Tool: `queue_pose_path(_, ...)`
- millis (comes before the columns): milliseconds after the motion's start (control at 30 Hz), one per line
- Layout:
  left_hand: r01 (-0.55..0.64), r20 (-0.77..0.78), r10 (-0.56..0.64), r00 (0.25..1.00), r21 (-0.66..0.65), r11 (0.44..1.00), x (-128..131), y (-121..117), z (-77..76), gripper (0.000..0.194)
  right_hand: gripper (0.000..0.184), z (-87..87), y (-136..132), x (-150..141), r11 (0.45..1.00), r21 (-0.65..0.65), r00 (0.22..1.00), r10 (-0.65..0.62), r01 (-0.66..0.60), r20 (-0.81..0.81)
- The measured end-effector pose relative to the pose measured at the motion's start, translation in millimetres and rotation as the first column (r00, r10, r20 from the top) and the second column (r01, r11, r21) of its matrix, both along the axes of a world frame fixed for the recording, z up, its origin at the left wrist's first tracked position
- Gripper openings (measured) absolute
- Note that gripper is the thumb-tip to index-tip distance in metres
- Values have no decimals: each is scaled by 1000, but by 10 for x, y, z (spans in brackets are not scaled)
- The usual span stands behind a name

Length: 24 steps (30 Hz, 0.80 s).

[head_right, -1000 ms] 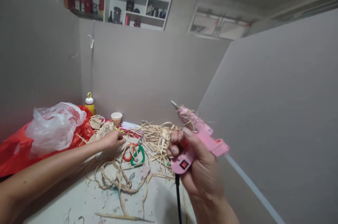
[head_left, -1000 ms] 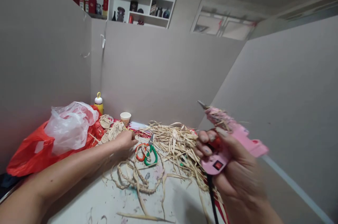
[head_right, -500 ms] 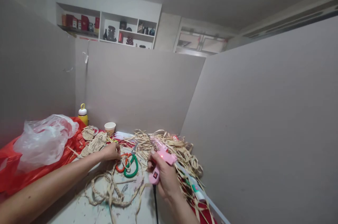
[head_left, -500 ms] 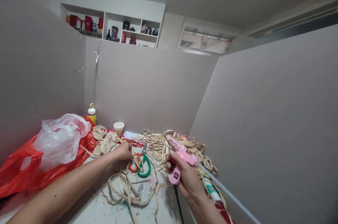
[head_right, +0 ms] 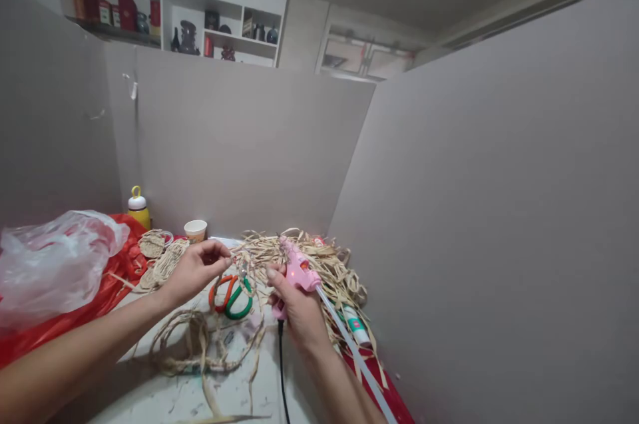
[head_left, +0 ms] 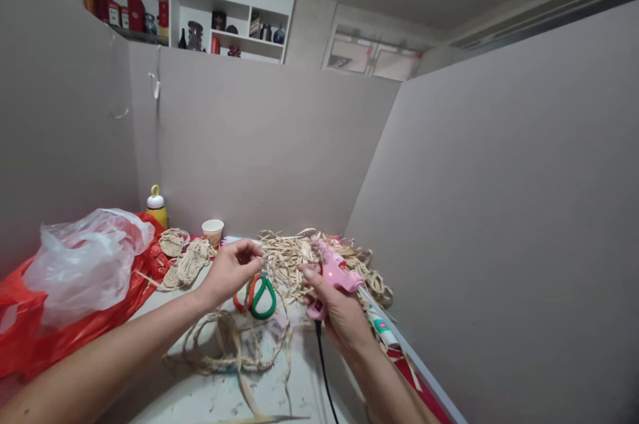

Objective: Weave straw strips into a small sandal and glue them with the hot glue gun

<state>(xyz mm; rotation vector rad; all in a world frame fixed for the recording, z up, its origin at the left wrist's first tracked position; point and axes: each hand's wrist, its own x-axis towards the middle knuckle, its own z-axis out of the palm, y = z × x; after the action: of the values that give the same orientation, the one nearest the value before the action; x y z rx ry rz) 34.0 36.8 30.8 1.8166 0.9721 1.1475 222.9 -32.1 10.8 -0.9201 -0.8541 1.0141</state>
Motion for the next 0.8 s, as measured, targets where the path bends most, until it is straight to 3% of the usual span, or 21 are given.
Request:
queue_pose_path(133,79,135,-83,987,40,996,102,-291,223,12,29,188,-172,8,998,63,999,8,-10,36)
queue_pose_path(333,262,315,-219,924,-103,959,212,-561,417,24,25,335,-344,15,994,105,999,6,-11,47)
queue_pose_path(633,470,403,-356,843,-230,852,197,-649,373,23,20,316,-451,-14,989,134,992,46,-61,114)
queue_pose_path(800,437,408,-319,855,-240,867,181,-631,368,17,16,257,-451,-58,984,141,984,85,-107,154)
